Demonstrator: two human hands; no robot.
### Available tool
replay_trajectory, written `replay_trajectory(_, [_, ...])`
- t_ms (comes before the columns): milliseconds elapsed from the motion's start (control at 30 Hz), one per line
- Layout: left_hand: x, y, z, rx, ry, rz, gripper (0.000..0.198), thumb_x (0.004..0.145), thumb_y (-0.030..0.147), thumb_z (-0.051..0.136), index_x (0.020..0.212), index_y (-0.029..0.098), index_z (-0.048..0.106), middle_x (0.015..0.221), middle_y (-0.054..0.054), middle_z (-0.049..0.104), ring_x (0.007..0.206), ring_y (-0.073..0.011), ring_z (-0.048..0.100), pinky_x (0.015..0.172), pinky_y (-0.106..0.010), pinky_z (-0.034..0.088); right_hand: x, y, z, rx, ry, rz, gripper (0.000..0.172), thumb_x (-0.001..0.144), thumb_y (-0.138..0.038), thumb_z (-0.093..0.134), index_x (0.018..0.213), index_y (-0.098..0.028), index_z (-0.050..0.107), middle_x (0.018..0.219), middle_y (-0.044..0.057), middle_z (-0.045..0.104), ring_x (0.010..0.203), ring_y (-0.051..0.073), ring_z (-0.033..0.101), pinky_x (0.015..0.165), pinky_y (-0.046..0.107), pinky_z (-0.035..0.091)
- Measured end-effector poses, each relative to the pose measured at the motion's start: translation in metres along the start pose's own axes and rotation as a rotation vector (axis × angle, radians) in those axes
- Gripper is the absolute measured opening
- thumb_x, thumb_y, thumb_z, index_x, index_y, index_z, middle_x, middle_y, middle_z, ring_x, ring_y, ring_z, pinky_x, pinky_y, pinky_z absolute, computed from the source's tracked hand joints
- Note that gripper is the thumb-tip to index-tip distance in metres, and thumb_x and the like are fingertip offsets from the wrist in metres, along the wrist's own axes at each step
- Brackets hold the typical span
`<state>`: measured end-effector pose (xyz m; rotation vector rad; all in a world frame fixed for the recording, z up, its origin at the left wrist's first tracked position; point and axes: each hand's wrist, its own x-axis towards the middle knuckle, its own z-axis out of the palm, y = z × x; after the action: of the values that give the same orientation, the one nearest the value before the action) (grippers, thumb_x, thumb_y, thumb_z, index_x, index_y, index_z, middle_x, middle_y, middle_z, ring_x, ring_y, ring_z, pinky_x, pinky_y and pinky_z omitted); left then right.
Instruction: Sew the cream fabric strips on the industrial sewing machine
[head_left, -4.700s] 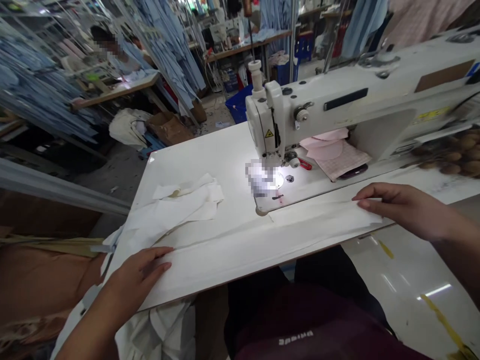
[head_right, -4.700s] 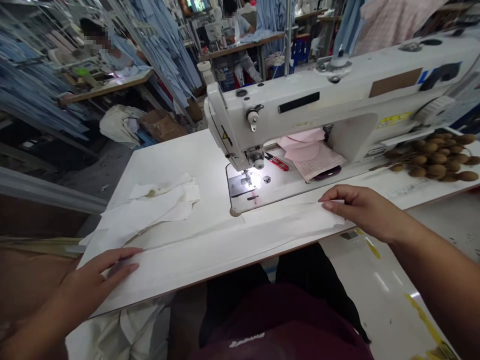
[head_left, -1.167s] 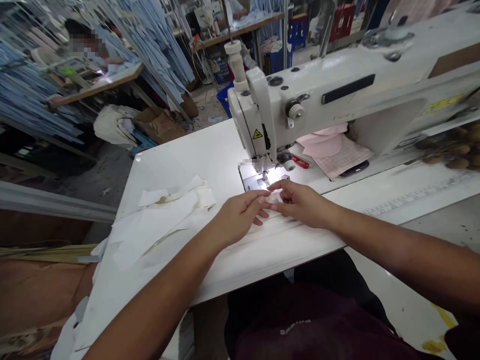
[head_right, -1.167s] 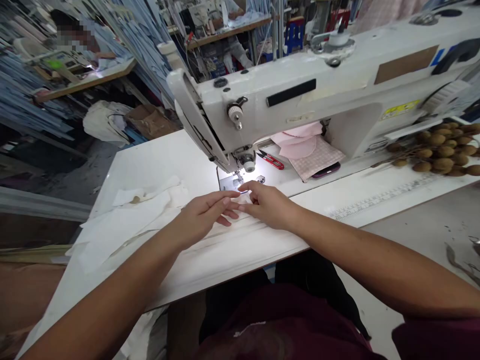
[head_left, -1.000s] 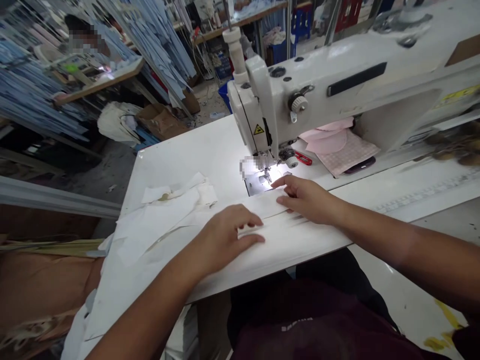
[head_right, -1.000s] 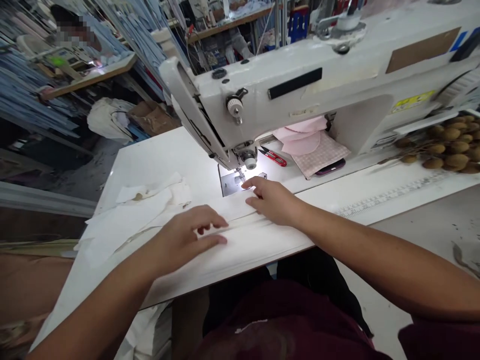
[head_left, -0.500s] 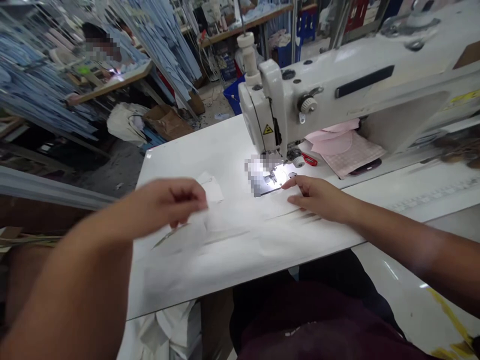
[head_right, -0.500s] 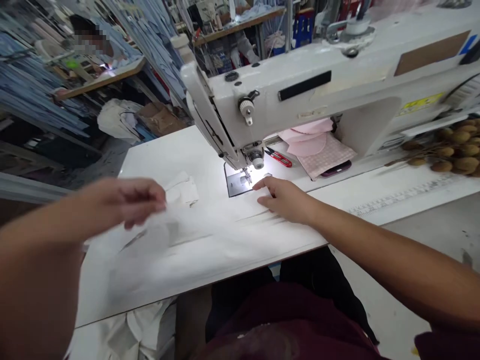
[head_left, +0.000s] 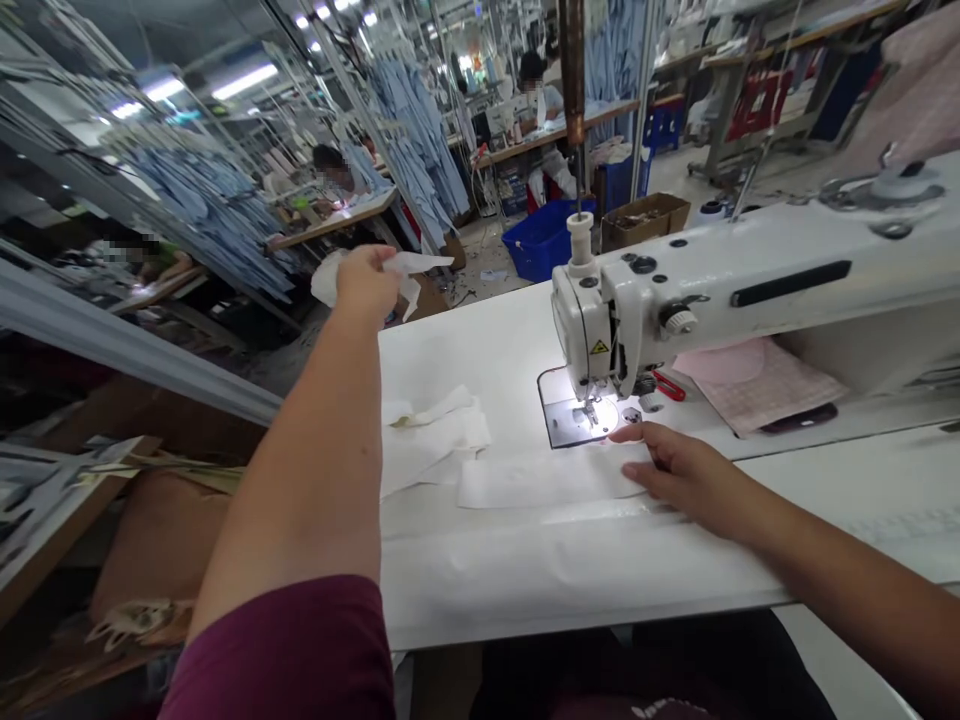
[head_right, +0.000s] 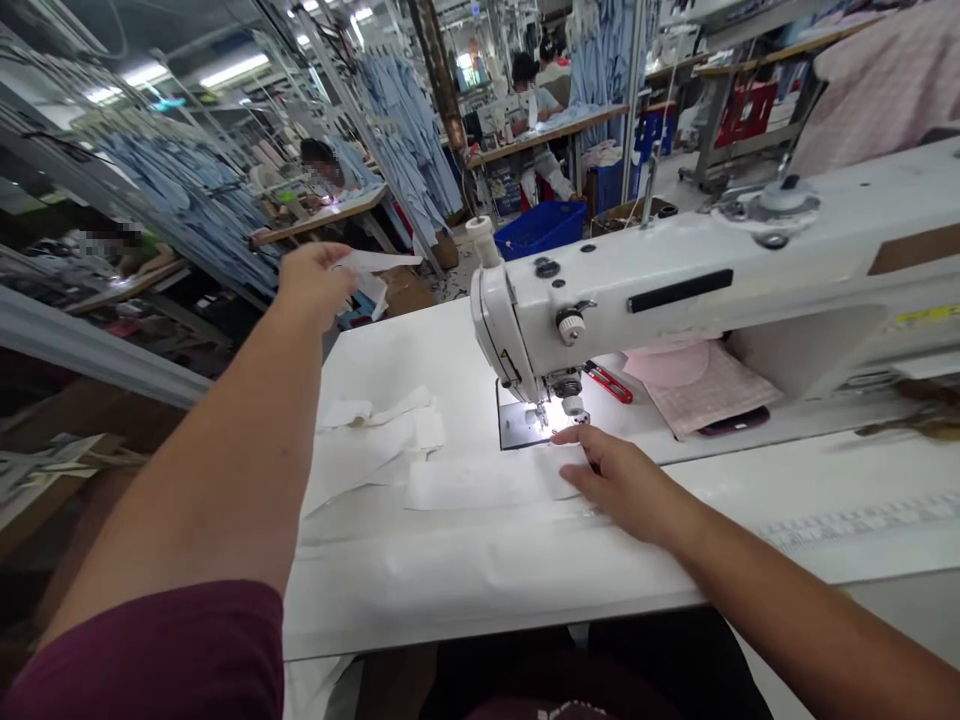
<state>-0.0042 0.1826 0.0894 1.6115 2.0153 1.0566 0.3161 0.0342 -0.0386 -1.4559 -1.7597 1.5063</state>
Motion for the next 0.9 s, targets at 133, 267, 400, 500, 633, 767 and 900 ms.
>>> replay_trajectory(133, [-0.003,-0.013,0.005,0.064,0.068,0.003,0.033,0.083,0.027,0.057,0.111,0.010,0.055,0.111,-0.004,0.059,0.091,-0.0151,0.058,0.075,-0.029,0.048,0.000,-0.001,0.000,-0.014,0.005,0.002,0.039,0.081,-0.039,0.051,0.116,-0.022,0.052,0.056,-0.007,0.032,0.050,0.010,0.034,0.046,0.023,0.028])
replay_trajectory(267, [-0.051,-0.014,0.021,0.059,-0.040,0.039,0.022,0.075,0.031,0.059,0.086,0.013,0.064,0.074,0.002,0.063,0.070,-0.0104,0.058,0.064,-0.021,0.046,0.000,-0.001,-0.001,-0.066,0.045,-0.051,0.035,0.080,-0.036,0.053,0.113,-0.024,0.056,0.058,-0.006,0.036,0.053,0.011,0.037,0.050,0.024,0.031])
replay_trajectory(400, [-0.130,-0.007,0.053,0.095,-0.648,0.260,0.021,0.075,0.037,0.059,0.082,0.019,0.066,0.085,-0.003,0.067,0.078,-0.0169,0.061,0.071,-0.029,0.049,-0.001,0.000,0.000,-0.090,0.074,-0.112,0.033,0.079,-0.035,0.055,0.111,-0.025,0.058,0.060,-0.005,0.038,0.055,0.012,0.039,0.052,0.025,0.032])
replay_trajectory(500, [-0.172,-0.004,0.082,0.105,-0.837,0.373,0.038,0.076,0.042,0.060,0.109,0.022,0.060,0.115,-0.006,0.061,0.104,-0.0225,0.055,0.086,-0.035,0.047,-0.003,0.001,0.001,-0.121,0.088,-0.158,0.035,0.078,-0.036,0.055,0.111,-0.025,0.057,0.061,-0.005,0.038,0.056,0.012,0.039,0.054,0.025,0.033])
replay_trajectory(633, [-0.183,-0.002,0.109,0.112,-0.856,0.386,0.053,0.069,0.041,0.069,0.116,0.022,0.055,0.119,-0.007,0.058,0.112,-0.0256,0.048,0.094,-0.040,0.042,-0.007,0.002,0.000,-0.123,0.110,-0.205,0.034,0.079,-0.037,0.054,0.112,-0.026,0.057,0.061,-0.006,0.037,0.057,0.012,0.040,0.055,0.026,0.033])
replay_trajectory(767, [-0.179,0.000,0.109,0.166,-0.882,0.203,0.032,0.069,0.038,0.069,0.095,0.023,0.062,0.085,0.000,0.063,0.079,-0.0191,0.057,0.071,-0.032,0.046,-0.008,0.001,-0.002,-0.037,0.119,-0.191,0.034,0.077,-0.036,0.056,0.109,-0.023,0.055,0.066,-0.004,0.047,0.062,0.013,0.046,0.058,0.027,0.036])
replay_trajectory(900, [-0.182,-0.002,0.095,0.106,-0.917,0.117,0.028,0.072,0.038,0.064,0.097,0.025,0.060,0.064,0.006,0.056,0.058,-0.0126,0.051,0.054,-0.024,0.038,-0.007,-0.005,-0.001,0.135,0.061,-0.154,0.035,0.076,-0.032,0.058,0.107,-0.020,0.050,0.073,-0.002,0.056,0.066,0.013,0.051,0.058,0.026,0.038])
